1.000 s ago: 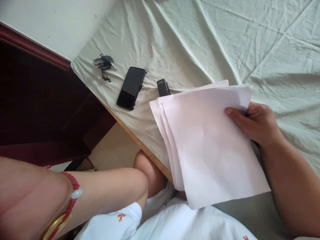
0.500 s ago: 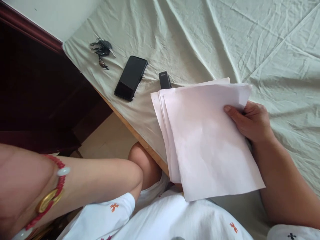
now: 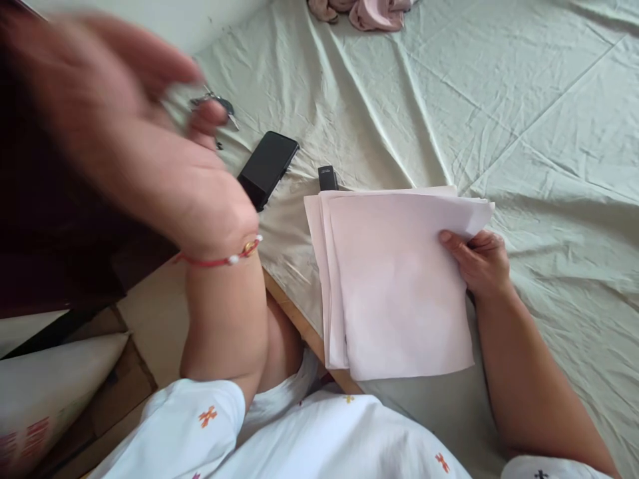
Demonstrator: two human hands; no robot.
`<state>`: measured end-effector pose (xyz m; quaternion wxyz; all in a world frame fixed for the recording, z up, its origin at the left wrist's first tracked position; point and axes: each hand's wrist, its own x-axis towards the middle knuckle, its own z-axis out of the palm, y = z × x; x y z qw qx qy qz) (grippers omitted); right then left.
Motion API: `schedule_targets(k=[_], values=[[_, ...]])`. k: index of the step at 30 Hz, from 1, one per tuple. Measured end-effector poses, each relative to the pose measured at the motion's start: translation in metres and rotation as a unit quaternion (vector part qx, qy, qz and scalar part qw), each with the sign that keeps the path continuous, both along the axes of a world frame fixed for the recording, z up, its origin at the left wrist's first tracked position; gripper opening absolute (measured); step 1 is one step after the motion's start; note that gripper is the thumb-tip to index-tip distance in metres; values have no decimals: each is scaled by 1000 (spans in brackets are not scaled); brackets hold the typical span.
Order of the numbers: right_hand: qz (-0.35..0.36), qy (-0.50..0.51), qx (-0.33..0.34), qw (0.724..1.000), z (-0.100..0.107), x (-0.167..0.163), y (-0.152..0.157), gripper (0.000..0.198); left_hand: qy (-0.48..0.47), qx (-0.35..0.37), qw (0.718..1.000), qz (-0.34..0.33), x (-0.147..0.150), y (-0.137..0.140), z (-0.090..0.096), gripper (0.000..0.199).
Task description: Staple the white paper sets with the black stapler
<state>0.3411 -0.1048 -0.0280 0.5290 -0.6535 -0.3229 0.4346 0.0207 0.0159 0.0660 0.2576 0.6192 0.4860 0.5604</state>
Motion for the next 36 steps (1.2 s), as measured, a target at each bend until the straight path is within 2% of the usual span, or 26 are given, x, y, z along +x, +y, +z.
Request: schedule_targets(k=[1, 3, 5, 7, 10, 14, 19, 24, 30, 36], values=[[-2, 10, -1, 1000, 0, 0, 0, 32, -32, -14, 999, 5, 2, 2, -6, 29], [-4, 20, -6, 1000, -2, 2, 0, 31, -56, -89, 994, -25, 3, 5, -21, 27], [-3, 17, -11, 1000, -4, 4, -1, 32, 1, -180, 978, -104, 0, 7, -34, 35], [1, 5, -17, 1000, -6, 7, -1, 33, 68, -217, 959, -171, -6, 7, -42, 44], [10, -23, -28, 999, -10, 12, -2, 32, 132, -232, 931, -249, -14, 6, -42, 39], [32, -78, -44, 996, -13, 17, -4, 33, 176, -262, 899, -305, -15, 5, -33, 21], [53, -106, -38, 992, -13, 15, -7, 29, 219, -276, 879, -321, -13, 6, -23, 16], [63, -96, 24, 993, -7, 7, -3, 28, 277, -288, 872, -282, -20, 4, -22, 15], [50, -105, 17, 993, -9, 7, -1, 24, 339, -282, 862, -249, -30, 0, -24, 16], [68, -122, 7, 990, -11, 12, -2, 24, 312, -291, 851, -306, -37, 1, -32, 15]])
